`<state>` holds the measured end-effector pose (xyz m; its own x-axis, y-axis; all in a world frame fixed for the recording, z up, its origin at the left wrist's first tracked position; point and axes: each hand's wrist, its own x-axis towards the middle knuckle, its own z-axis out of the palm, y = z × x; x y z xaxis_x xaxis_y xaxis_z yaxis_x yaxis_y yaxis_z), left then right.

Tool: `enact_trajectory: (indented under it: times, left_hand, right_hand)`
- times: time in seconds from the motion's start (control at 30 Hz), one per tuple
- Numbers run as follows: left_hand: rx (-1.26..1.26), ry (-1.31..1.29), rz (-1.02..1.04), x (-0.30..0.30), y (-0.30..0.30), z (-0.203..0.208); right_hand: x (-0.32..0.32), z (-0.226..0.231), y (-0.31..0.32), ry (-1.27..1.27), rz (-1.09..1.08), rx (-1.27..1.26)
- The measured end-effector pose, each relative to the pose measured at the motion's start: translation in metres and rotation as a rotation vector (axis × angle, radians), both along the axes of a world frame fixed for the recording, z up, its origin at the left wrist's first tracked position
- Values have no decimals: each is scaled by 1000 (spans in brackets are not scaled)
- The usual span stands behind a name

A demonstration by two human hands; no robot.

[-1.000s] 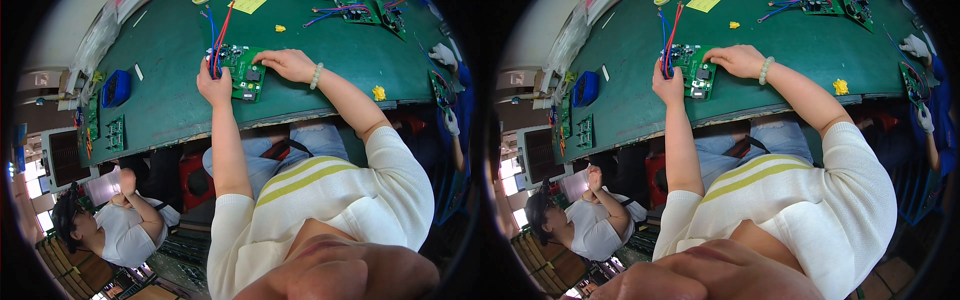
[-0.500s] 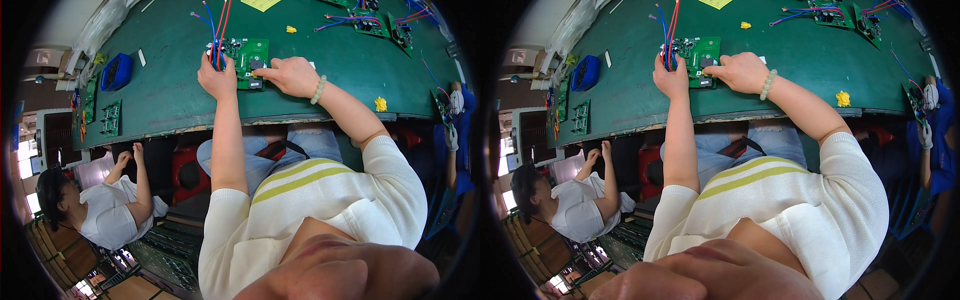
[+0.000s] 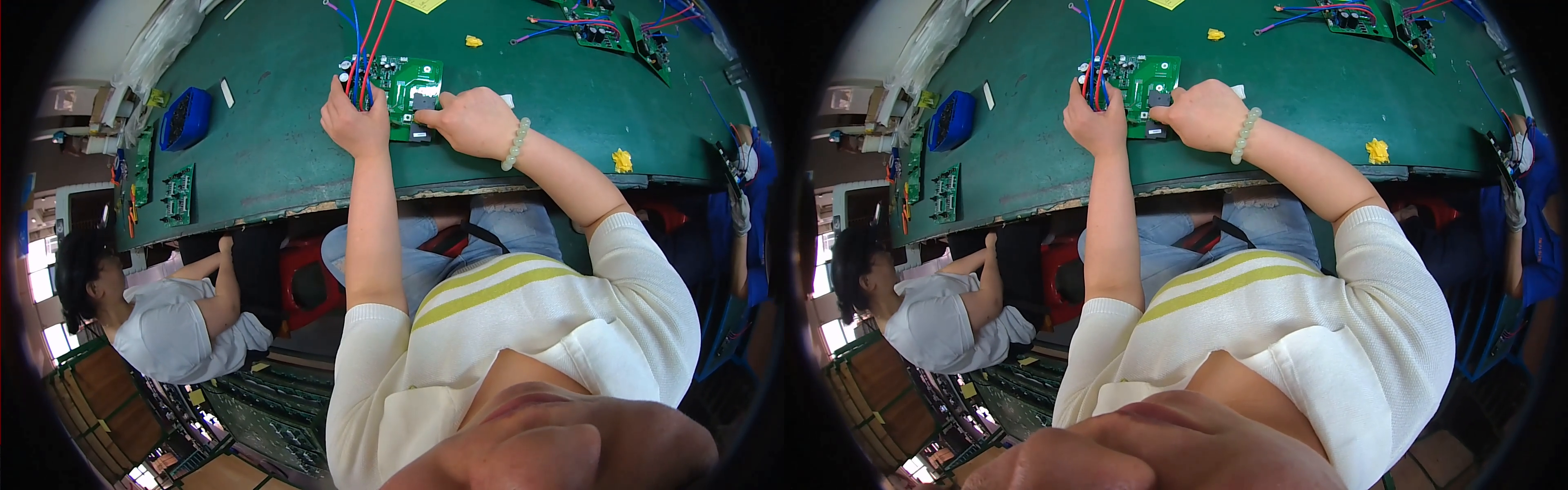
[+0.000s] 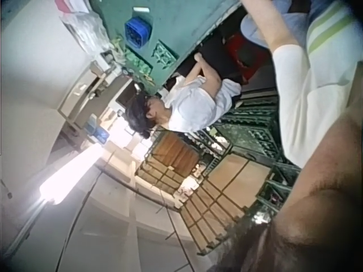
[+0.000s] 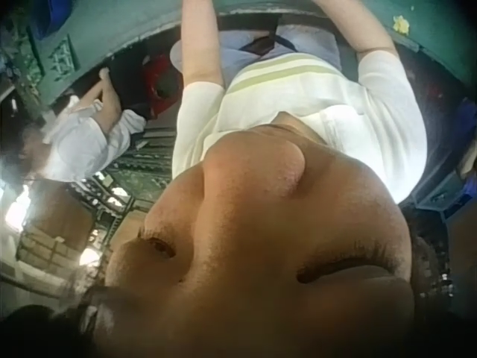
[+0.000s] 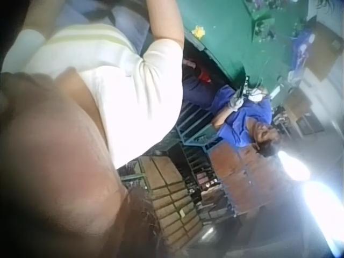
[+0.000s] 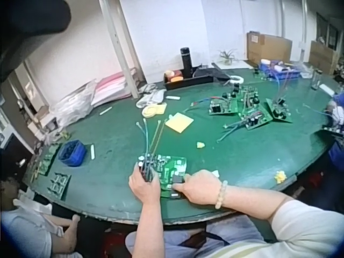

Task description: The person assembles electronic components onto circuit boards by hand at a factory workstation, taking components from a plastic bin and a storage rack and using a blue tool.

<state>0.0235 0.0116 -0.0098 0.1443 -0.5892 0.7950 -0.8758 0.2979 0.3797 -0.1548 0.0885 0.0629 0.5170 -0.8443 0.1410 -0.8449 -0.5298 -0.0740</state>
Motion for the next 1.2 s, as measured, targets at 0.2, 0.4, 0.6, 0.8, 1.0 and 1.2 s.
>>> enact_trajectory:
  times: [0.2,0.4,0.6,0.8,1.0,1.2]
  left_hand:
    - [7,8,-9,2,0,0]
    - [9,23,-29,1,1,0]
    - [10,6,-31,2,-1,1]
    - [14,7,-35,1,0,0]
    - [28,17,-33,1,0,0]
    - [11,20,-32,1,-1,0]
  right_hand:
    - [3,8,-8,78,21,106]
    - [0,7,-8,87,-1,188]
    - [-1,14,-11,61,3,209]
    - [11,34,-15,115,-37,333]
    - [14,30,-17,152,-12,291]
    - [6,22,-20,204,98,195]
